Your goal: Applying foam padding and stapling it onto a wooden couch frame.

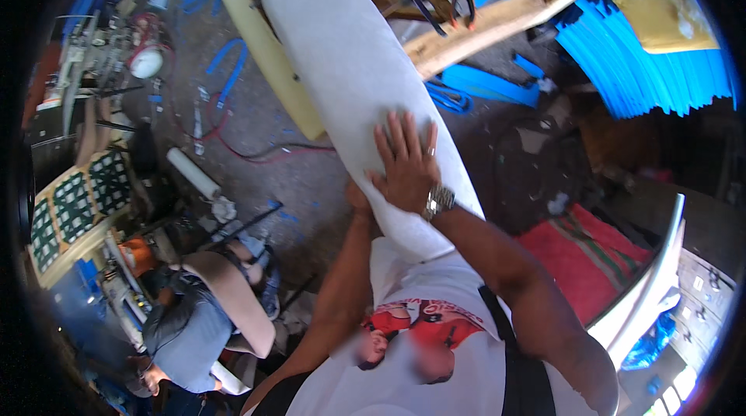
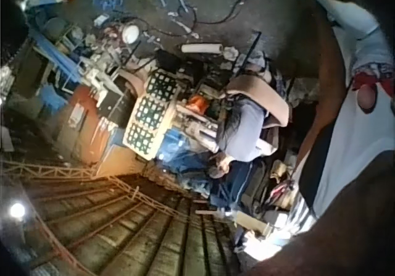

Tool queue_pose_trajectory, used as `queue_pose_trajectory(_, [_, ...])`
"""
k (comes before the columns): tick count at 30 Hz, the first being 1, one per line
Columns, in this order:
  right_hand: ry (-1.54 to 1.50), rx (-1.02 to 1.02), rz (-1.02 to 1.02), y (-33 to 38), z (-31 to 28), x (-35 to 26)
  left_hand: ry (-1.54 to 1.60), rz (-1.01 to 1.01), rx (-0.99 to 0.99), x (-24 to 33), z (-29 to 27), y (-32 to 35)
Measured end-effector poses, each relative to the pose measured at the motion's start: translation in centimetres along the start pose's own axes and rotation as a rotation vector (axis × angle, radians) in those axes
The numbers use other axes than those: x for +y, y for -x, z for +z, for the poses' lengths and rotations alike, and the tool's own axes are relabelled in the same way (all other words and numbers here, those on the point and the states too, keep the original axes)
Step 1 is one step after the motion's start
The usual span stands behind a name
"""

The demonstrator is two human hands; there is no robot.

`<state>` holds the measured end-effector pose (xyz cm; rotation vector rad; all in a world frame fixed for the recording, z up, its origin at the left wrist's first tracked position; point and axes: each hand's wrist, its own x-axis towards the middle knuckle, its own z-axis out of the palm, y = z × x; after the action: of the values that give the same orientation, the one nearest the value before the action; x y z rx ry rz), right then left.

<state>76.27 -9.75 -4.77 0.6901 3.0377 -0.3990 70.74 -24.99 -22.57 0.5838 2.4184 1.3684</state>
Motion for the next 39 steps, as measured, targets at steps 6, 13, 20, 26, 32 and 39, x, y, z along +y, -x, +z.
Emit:
queue_pose_trajectory(6, [-0.097, -0.066, -0.029, -10.1, -2.3, -4.4, -0.115, -0.149, -0.411, -0.9, -3.8, 1.1])
queue_pose_trajectory(13, [0.060, 0.008, 0.169, -13.3, 0.1, -3.9, -0.255, -0.481, -0.651, -8.8, -22.9, 9.4])
queue_pose_trajectory(20, [0.068, 0.021, 0.301, -12.9, -2.3, -6.8, -0.304, -0.759, -0.326, -21.9, -43.5, 9.2])
queue_pose_trajectory(26, [0.095, 0.018, 0.655, -13.1, -1.1, -11.0, -0.384, -0.470, -0.222, -15.6, -44.4, -3.4])
queue_pose_trajectory(32, [0.110, 0.170, 0.636, -13.3, 2.1, -10.0, -0.309, -0.206, -0.587, -13.2, -42.5, -15.4])
queue_pose_trajectory(39, [0.210, 0.231, 0.735, -14.2, 3.8, -9.4, -0.967, 0.309, -0.866, -27.1, -49.1, -23.1])
